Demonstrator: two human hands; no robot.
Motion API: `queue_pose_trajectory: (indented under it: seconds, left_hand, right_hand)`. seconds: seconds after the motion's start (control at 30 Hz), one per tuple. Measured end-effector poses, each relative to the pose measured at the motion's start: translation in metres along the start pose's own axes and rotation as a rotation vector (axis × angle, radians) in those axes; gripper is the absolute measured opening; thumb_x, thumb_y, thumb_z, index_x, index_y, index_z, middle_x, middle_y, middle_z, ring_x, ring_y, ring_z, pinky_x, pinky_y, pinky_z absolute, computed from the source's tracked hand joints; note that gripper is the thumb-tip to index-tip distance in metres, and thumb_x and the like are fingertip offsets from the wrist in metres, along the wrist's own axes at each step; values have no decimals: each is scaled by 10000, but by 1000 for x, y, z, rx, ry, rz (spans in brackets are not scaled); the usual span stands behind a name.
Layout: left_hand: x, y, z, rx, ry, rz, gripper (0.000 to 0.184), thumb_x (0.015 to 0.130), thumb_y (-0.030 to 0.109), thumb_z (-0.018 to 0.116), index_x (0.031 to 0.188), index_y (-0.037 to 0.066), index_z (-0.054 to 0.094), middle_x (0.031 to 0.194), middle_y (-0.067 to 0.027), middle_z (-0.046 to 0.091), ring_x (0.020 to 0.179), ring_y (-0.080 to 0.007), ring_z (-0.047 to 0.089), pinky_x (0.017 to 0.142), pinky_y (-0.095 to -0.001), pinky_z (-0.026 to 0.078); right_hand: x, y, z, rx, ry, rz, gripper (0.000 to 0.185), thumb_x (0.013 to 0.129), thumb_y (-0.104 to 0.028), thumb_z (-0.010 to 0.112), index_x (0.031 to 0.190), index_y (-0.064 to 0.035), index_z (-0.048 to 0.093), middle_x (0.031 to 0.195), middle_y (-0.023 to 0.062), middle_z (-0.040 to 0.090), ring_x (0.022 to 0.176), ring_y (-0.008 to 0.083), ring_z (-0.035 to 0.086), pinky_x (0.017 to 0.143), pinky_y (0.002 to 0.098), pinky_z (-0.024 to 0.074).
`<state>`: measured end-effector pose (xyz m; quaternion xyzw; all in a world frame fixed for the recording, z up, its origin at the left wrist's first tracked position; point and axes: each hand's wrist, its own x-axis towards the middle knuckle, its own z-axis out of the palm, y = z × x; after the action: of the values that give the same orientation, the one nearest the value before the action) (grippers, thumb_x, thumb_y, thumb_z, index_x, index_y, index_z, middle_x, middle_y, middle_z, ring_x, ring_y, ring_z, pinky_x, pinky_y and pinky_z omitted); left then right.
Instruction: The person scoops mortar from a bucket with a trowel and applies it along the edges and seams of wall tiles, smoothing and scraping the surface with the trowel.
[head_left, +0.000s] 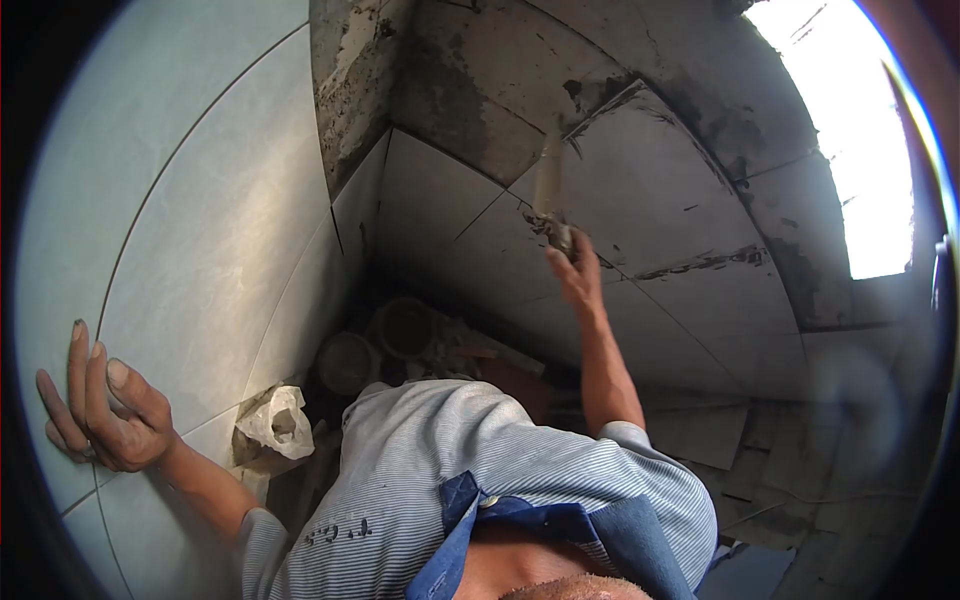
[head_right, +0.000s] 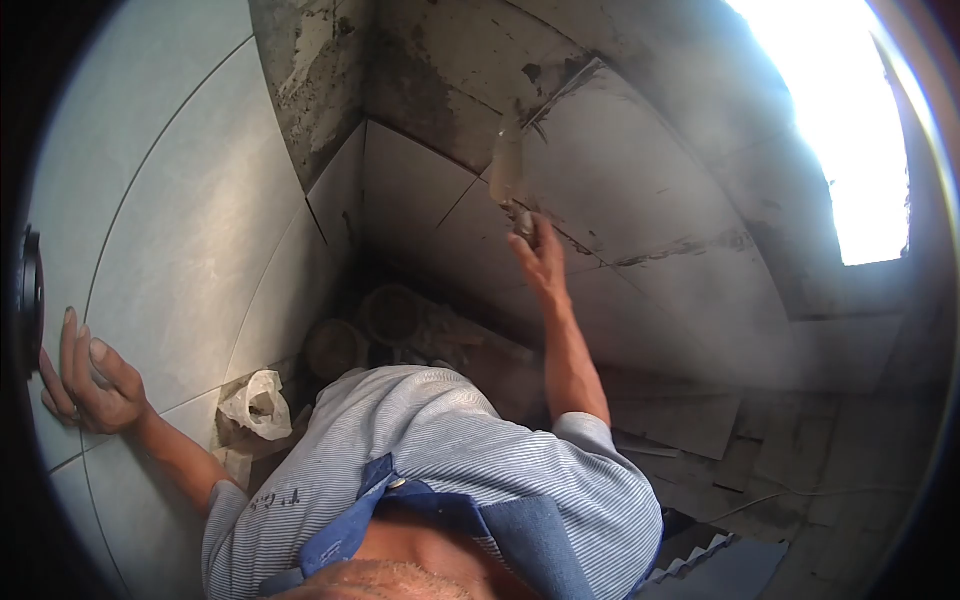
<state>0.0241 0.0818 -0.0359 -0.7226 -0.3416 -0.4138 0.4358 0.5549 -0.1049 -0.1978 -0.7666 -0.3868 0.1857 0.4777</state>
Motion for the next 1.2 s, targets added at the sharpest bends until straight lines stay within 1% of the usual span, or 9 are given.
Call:
queue_pose_trajectory:
  seconds: [0.17,0.23,0.37,0.43,0.7,0.83,0.93,1.03,1.2]
  left_hand:
    - [6,5,-2,31,2,8,166,1021,242,484,1026,126,603,1002,16,738,1231,-259,538,1035,-333,330]
    - [5,7,-3,47,-9,-14,169,1024,238,476,1023,122,600,997,11,738,1231,-257,537,1064,-339,317]
    - [-4,2,-6,68,-66,-20,164,1025,191,462,1012,81,583,978,-47,735,1206,-244,544,1097,-369,339]
    - [-4,1,-6,118,-72,-22,167,1024,178,461,1004,69,585,973,-51,735,1200,-233,542,1069,-362,379]
    - [-7,-11,-9,141,-48,42,160,1022,164,479,1000,42,581,915,-78,734,821,-199,692,924,-428,492]
    - [-55,-52,-21,22,-19,-139,215,994,227,547,966,21,599,829,-122,715,726,-252,691,762,-407,530]
    - [-57,-49,-24,58,-27,-117,230,995,241,538,978,19,594,853,-128,699,750,-260,676,775,-413,519]
    - [-42,-29,-23,106,-59,-51,245,996,255,529,990,17,589,878,-134,683,775,-267,661,788,-419,508]
    - [-32,-10,-19,133,-101,0,273,997,277,514,1010,13,580,919,-145,657,816,-279,635,810,-429,489]
  right_hand:
    - [9,37,42,38,65,141,466,914,-266,647,1259,1,484,812,18,526,639,99,480,547,276,411]
    - [17,43,48,-34,97,73,439,919,-312,648,1178,21,526,849,73,568,735,182,534,670,336,456]
    - [47,58,68,-39,227,-211,400,942,-325,623,1176,-18,521,772,5,527,689,101,492,594,286,419]
    - [59,66,77,66,275,-104,394,963,-342,594,1168,-12,529,778,11,538,707,105,497,626,301,432]
    - [32,104,160,162,399,-79,411,987,-327,569,1214,2,475,809,22,533,680,103,476,601,321,421]
    - [25,75,163,228,351,6,444,994,-361,551,1251,-14,447,857,28,530,724,103,476,611,322,417]
    - [61,47,143,166,341,-140,452,997,-380,540,1253,-16,455,858,33,540,746,105,491,633,318,424]
    - [86,-1,137,314,440,-40,459,998,-388,533,1247,-9,457,862,38,549,751,112,513,650,311,429]
    - [61,45,164,301,491,21,439,995,-338,551,1263,-4,450,871,50,557,767,123,545,659,331,455]
